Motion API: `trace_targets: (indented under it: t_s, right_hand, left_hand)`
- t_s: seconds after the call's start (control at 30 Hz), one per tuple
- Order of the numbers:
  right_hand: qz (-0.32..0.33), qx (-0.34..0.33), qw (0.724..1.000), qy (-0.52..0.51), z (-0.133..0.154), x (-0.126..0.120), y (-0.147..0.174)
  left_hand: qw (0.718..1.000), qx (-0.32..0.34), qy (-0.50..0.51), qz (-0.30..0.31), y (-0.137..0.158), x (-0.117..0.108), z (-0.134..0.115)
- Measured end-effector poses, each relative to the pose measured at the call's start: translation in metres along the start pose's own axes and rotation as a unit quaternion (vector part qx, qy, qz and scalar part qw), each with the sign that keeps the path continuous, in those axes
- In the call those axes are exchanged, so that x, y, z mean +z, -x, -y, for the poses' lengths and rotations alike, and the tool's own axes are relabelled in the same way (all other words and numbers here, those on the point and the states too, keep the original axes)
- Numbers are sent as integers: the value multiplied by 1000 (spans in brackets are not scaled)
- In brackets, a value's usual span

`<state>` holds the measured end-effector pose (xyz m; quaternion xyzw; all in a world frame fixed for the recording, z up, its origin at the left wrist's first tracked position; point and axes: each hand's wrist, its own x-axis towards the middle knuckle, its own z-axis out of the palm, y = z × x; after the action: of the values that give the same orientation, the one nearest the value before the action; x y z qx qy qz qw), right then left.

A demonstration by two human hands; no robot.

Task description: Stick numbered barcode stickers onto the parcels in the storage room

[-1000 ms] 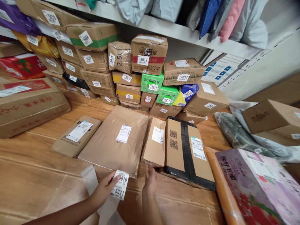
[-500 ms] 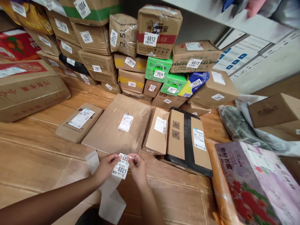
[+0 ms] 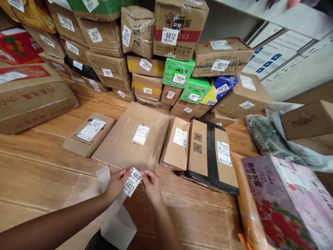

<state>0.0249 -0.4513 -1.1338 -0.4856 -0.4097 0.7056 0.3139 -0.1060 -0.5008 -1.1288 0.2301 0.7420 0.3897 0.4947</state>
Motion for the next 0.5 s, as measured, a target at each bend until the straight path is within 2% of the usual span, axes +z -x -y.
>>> trace_targets:
  t_s: [0.1,0.23,0.3,0.4,0.5]
  right_hand:
    - [-18,-2,1000,4,-9,0,-2]
    - [-81,-10,997,18,-28,-10,2]
    - [-108,-17,994,30,-37,-17,7]
    - [-129,-45,988,72,-45,-23,14]
    - [-72,-133,966,212,-54,-18,14]
  left_hand:
    - [1000,6,-10,7,-3,-1,1]
    - [996,-14,-51,67,-10,-15,6]
    - [992,-32,-105,60,-17,-33,11]
    - [981,-70,-181,15,-32,-69,18]
    - [973,-86,-214,-14,-48,-94,20]
